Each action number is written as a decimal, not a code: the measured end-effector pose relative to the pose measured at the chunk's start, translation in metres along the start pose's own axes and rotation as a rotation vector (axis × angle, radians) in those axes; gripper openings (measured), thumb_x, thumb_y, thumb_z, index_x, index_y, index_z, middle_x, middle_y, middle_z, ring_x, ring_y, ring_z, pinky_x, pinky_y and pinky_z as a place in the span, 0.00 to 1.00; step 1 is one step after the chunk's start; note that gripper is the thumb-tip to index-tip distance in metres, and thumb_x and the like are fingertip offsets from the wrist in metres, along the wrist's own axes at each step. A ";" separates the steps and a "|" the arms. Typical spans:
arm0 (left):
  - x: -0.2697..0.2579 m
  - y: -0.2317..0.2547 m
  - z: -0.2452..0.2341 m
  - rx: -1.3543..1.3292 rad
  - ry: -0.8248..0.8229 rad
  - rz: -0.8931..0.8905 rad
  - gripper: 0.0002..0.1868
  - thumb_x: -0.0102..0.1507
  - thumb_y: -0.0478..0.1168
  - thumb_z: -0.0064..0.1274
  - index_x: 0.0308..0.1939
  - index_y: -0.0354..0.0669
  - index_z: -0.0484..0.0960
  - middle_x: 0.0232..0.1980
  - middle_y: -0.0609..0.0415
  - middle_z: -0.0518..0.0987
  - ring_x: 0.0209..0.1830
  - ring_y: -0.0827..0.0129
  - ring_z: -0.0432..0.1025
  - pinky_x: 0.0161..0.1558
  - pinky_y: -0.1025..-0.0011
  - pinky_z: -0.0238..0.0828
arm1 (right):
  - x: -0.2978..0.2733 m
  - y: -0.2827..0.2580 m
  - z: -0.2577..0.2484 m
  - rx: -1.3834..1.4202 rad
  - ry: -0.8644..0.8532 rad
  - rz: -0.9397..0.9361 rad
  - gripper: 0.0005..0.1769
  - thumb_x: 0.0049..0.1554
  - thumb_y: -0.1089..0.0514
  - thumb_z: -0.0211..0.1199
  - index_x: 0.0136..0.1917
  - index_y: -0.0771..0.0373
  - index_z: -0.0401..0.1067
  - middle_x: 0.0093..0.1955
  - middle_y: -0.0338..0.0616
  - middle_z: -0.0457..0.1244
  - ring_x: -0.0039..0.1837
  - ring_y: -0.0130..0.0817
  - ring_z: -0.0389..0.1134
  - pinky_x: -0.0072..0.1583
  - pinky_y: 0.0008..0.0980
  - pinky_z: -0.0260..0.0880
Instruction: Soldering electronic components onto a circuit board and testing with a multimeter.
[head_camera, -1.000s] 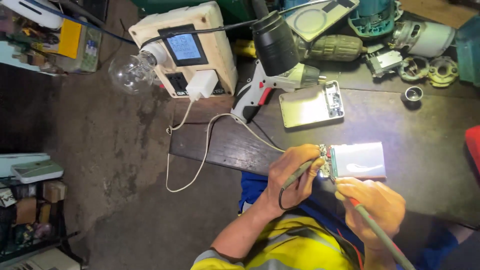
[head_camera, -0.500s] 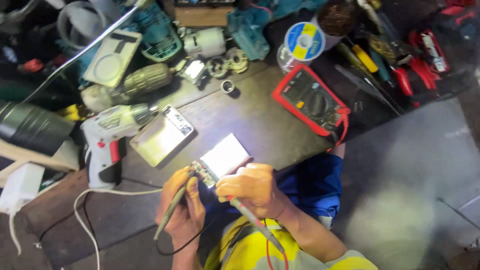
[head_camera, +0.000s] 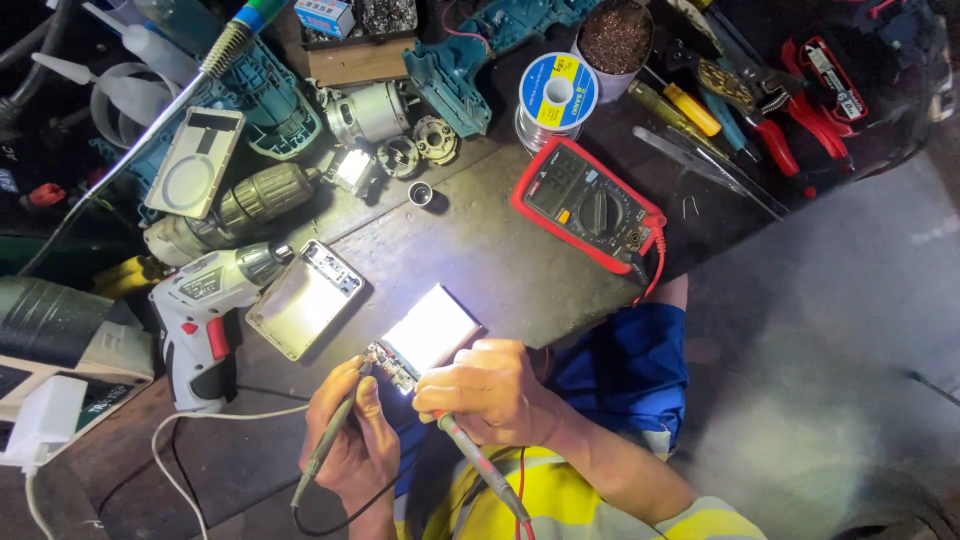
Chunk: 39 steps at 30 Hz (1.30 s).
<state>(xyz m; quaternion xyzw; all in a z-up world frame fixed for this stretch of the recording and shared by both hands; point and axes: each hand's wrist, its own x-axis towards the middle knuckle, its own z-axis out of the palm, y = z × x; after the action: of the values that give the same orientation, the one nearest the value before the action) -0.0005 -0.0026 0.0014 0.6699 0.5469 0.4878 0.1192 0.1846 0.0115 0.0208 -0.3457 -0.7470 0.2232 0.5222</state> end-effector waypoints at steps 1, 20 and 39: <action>-0.001 0.000 0.000 -0.005 0.001 -0.011 0.08 0.69 0.32 0.52 0.48 0.26 0.78 0.48 0.38 0.82 0.47 0.53 0.81 0.53 0.65 0.81 | 0.000 0.000 0.000 -0.005 -0.006 0.002 0.26 0.73 0.47 0.37 0.49 0.57 0.75 0.48 0.37 0.71 0.32 0.34 0.60 0.38 0.33 0.55; 0.009 0.005 -0.008 -0.020 0.069 -0.004 0.08 0.70 0.36 0.49 0.46 0.35 0.81 0.47 0.45 0.83 0.46 0.52 0.81 0.52 0.60 0.78 | -0.027 0.012 0.021 -0.008 0.005 0.010 0.14 0.64 0.51 0.53 0.46 0.56 0.77 0.46 0.36 0.72 0.36 0.31 0.70 0.42 0.29 0.66; 0.017 0.012 -0.016 -0.156 0.023 0.048 0.05 0.72 0.31 0.49 0.49 0.31 0.77 0.47 0.43 0.80 0.41 0.54 0.76 0.47 0.63 0.76 | -0.019 0.003 0.020 -0.065 -0.008 0.046 0.12 0.62 0.56 0.57 0.42 0.65 0.76 0.43 0.47 0.71 0.41 0.40 0.74 0.46 0.34 0.72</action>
<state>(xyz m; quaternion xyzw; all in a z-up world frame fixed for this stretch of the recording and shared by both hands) -0.0071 0.0015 0.0270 0.6658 0.4925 0.5392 0.1532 0.1708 -0.0005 -0.0006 -0.3788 -0.7477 0.2124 0.5023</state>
